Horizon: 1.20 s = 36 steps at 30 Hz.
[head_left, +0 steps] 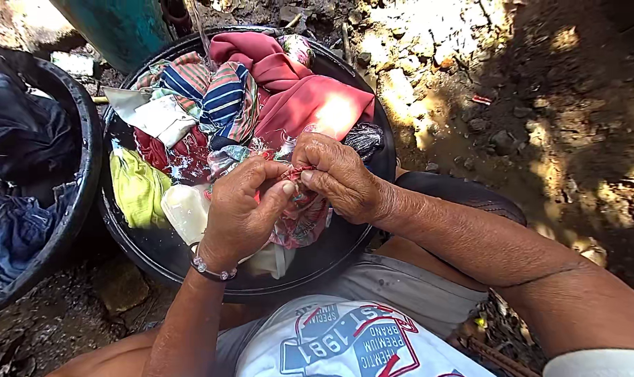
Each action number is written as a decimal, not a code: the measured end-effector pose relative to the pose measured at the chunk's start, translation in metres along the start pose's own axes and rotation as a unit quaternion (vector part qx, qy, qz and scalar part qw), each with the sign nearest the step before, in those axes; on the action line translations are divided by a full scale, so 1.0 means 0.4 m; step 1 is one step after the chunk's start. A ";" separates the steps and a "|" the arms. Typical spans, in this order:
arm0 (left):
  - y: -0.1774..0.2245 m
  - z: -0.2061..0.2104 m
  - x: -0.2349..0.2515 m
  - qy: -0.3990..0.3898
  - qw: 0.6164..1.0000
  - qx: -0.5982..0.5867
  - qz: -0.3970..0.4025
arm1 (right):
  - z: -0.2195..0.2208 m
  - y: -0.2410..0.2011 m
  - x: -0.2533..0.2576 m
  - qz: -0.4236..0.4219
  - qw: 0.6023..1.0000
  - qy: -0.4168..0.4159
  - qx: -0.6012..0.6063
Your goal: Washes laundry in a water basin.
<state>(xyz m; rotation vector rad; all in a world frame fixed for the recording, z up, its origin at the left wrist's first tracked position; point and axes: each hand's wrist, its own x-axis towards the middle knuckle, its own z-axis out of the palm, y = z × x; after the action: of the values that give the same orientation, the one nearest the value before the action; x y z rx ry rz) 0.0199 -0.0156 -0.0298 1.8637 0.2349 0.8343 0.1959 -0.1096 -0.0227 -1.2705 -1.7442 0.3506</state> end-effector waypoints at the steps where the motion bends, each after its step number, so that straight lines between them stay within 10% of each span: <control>1: 0.000 0.002 -0.001 0.007 1.000 0.008 0.001 | 0.002 0.000 0.000 -0.002 1.000 0.002 -0.003; 36: -0.017 -0.021 -0.002 -0.026 0.998 -0.040 -0.040 | 0.003 0.006 -0.011 0.035 0.987 -0.066 0.139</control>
<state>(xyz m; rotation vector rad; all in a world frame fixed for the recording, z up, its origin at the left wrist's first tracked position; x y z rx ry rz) 0.0153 -0.0068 -0.0343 1.7857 0.2393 0.7298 0.1964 -0.1122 -0.0272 -1.1284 -1.6934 0.7083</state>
